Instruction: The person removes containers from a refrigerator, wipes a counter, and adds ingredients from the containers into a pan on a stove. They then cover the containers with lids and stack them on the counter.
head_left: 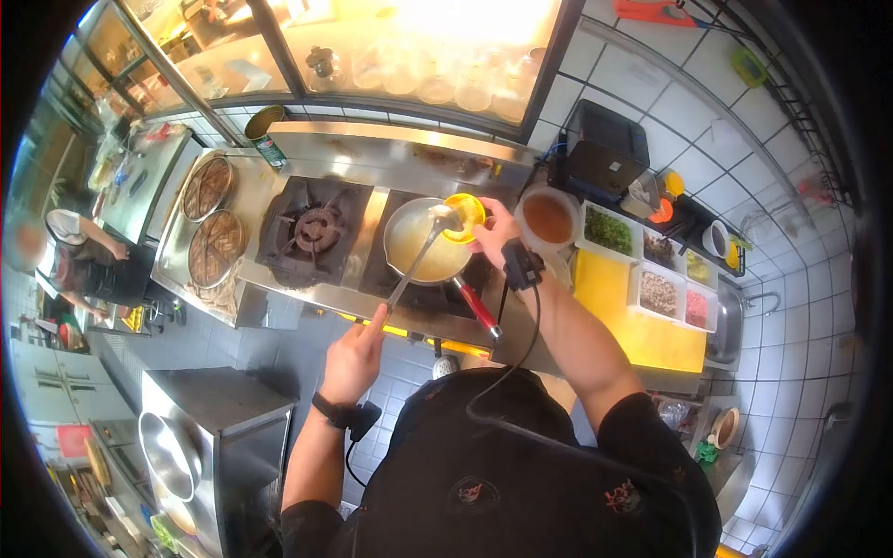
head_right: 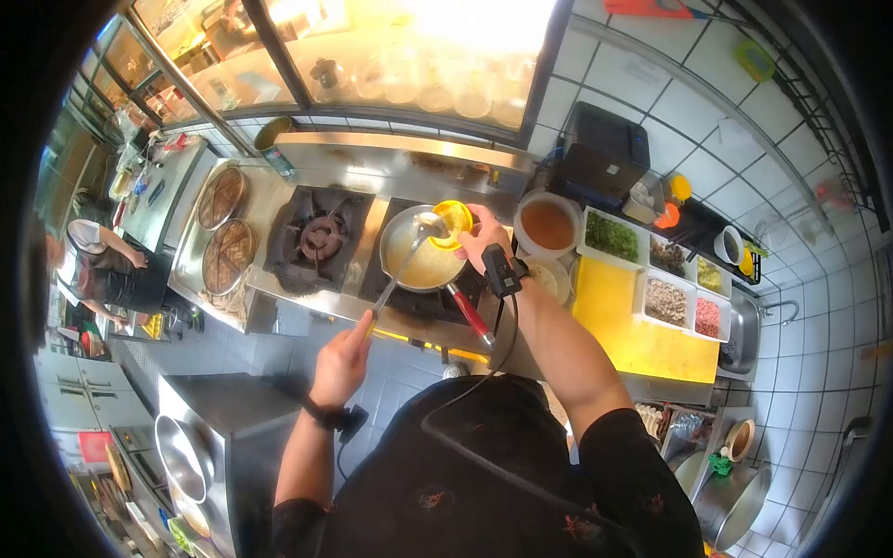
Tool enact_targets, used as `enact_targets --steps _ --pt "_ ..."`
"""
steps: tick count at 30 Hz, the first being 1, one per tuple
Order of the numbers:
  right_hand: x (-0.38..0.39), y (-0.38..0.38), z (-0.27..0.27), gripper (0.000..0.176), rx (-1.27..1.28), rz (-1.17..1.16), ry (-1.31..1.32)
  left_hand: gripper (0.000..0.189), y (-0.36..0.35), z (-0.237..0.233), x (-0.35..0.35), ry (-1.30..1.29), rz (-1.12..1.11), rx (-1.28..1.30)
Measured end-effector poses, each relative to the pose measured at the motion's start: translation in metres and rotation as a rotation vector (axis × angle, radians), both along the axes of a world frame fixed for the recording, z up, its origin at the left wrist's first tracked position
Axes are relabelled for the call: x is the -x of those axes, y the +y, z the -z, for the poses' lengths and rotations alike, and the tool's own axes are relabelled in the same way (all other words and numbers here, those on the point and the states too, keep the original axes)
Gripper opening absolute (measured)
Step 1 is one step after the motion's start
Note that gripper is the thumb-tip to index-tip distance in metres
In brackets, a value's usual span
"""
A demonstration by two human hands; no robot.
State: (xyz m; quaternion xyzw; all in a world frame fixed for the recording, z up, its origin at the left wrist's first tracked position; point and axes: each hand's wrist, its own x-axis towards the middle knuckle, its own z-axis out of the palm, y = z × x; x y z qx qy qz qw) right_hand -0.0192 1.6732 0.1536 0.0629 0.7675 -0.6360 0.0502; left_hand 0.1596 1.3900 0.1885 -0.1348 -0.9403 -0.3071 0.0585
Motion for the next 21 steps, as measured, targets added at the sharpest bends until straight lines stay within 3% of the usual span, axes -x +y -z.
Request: enact_targets --steps 14,21 --pt "-0.007 -0.019 -0.012 0.055 -0.115 -0.016 -0.005 0.054 -0.018 -0.017 -0.002 0.008 0.046 0.302" --pt "-0.007 -0.02 -0.016 0.054 -0.101 0.015 -0.008 0.056 -0.023 -0.018 -0.001 0.085 0.069 0.297"
